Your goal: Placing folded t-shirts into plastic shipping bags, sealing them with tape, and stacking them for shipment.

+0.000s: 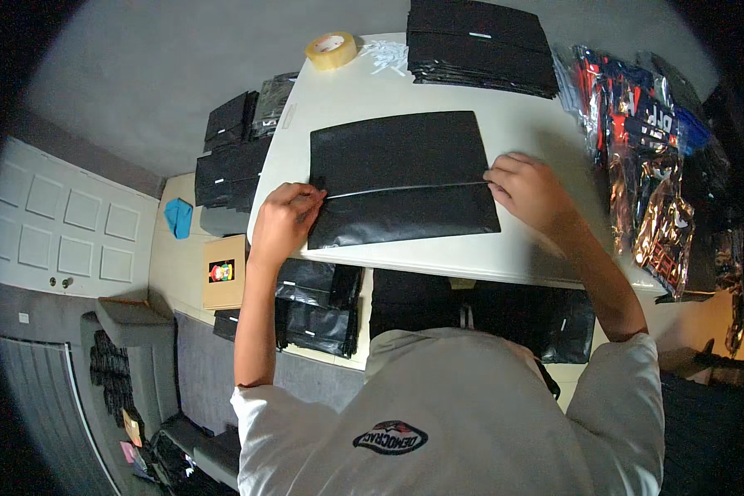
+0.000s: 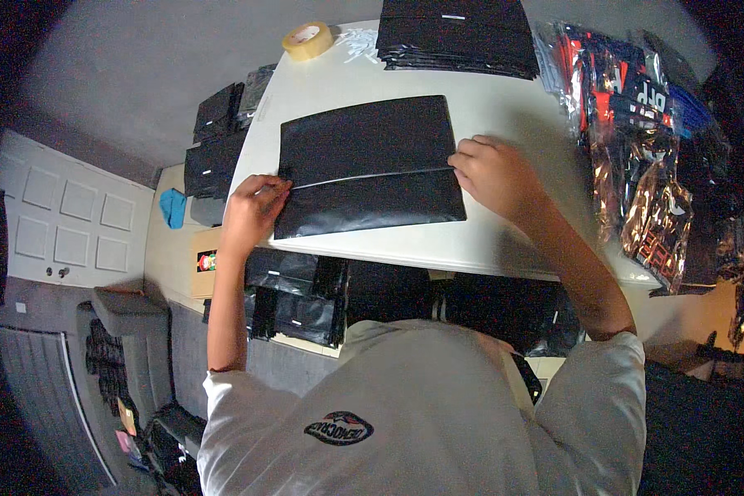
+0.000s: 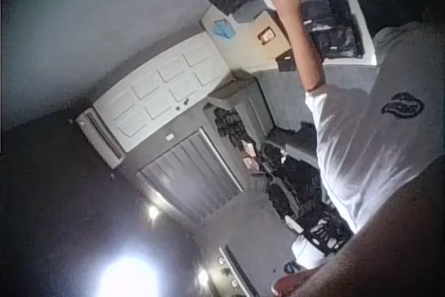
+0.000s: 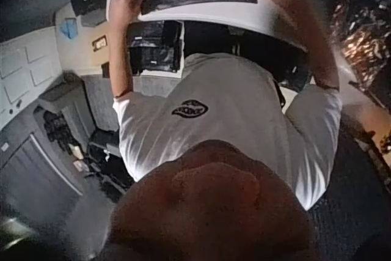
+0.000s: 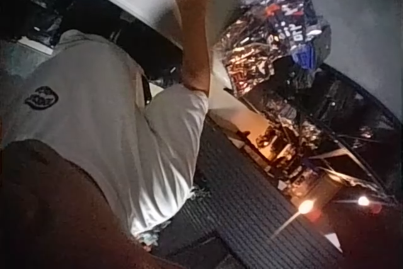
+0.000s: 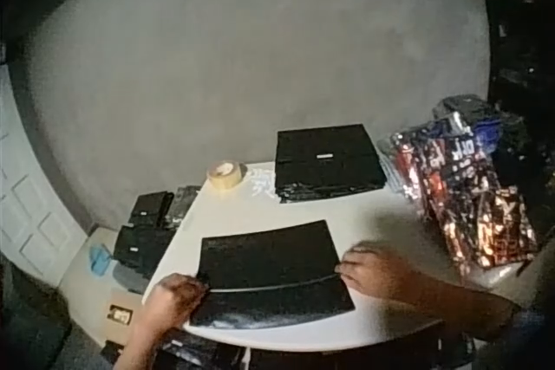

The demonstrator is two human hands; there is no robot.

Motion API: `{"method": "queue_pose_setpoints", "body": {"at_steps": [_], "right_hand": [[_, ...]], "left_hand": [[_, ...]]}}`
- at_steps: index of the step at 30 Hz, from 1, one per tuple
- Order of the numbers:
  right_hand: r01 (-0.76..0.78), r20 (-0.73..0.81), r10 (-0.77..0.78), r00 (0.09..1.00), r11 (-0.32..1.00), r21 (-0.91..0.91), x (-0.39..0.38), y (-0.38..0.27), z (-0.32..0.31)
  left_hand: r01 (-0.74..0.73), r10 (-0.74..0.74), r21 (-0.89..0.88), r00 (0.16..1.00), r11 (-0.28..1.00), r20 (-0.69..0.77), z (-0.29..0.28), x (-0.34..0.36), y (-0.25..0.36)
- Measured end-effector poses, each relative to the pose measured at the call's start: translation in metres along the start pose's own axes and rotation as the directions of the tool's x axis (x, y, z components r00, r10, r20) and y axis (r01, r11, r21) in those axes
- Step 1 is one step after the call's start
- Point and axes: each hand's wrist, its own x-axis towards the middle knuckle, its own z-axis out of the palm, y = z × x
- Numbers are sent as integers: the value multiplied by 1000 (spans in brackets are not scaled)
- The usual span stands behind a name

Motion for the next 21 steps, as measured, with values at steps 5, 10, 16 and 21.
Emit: {"method": "queue_pose_setpoints", "body": {"at_steps": [5, 10, 16, 21], "right_hand": [[2, 87, 2, 996, 999, -52, -5, -4, 5], [29, 88, -25, 996, 999, -46, -4, -10, -1], [62, 10, -63, 998, 994, 86, 68, -7, -4], [46, 41, -44, 998, 998, -32, 133, -10, 87]], "left_hand": [[-19, 18, 61, 1000, 998, 17, 2, -7, -5], [-54, 46, 85, 995, 995, 93, -6, -6, -3], [51, -50, 15, 998, 999, -40, -1, 57, 26], [244, -236, -156, 969, 957, 67, 95, 132, 66]]}}
